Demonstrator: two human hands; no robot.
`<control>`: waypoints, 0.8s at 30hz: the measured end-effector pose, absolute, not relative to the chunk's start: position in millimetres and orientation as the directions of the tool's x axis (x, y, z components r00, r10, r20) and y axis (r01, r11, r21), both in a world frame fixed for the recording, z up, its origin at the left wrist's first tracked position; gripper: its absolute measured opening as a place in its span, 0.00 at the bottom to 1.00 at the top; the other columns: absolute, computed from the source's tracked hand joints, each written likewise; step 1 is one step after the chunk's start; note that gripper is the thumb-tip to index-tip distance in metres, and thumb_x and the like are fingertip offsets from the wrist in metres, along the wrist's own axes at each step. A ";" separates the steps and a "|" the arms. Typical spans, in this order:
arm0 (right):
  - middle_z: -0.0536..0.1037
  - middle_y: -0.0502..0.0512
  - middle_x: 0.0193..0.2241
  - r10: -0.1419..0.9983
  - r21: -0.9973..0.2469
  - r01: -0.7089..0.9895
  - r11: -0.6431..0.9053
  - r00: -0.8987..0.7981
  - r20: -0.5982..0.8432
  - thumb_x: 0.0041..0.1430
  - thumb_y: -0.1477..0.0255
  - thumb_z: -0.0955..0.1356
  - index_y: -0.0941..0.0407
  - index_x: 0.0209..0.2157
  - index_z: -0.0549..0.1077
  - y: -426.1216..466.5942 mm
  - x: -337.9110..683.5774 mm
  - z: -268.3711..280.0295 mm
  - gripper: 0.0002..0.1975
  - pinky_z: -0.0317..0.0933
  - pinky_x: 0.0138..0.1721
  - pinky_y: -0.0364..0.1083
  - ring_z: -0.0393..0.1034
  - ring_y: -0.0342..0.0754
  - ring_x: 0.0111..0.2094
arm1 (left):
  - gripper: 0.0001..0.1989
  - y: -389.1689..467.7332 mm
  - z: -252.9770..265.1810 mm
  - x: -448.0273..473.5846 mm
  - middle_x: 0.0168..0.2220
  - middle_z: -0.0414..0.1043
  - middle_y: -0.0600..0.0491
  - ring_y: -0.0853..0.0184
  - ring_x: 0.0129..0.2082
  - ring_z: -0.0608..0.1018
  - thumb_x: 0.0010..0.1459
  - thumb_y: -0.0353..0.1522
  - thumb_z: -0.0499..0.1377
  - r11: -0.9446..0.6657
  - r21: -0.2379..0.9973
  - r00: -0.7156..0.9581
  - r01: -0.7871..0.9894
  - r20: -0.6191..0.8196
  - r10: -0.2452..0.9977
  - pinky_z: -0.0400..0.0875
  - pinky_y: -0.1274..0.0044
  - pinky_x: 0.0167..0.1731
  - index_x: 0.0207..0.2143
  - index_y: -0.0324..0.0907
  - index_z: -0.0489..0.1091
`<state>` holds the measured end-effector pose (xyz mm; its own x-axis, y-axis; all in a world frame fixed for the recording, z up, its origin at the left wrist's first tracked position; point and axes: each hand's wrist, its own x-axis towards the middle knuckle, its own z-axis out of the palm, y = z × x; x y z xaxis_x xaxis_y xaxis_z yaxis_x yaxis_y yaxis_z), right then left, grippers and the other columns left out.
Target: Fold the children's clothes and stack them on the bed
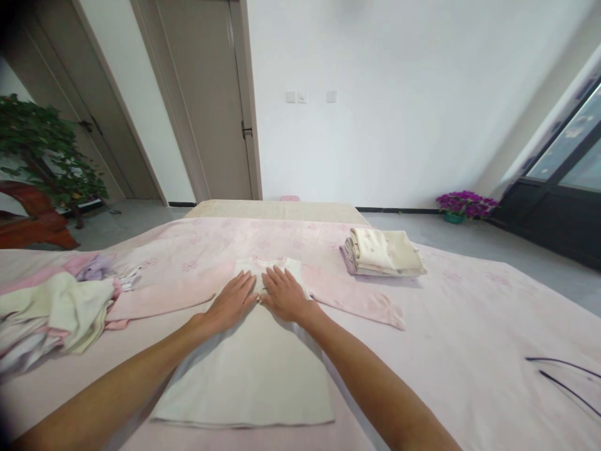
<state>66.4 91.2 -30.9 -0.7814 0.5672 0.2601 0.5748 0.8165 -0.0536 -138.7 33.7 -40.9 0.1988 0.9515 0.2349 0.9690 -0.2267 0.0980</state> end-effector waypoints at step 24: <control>0.61 0.56 0.65 0.096 -0.414 0.073 0.908 -0.995 0.035 0.69 0.60 0.59 0.49 0.65 0.61 -60.4 179.7 14.8 0.25 0.39 0.67 0.56 0.50 0.51 0.67 | 0.29 -154.0 7.7 -187.1 0.71 0.41 0.53 0.54 0.70 0.47 0.67 0.43 0.51 -0.791 0.265 0.827 0.551 -0.047 0.560 0.41 0.56 0.67 0.68 0.57 0.49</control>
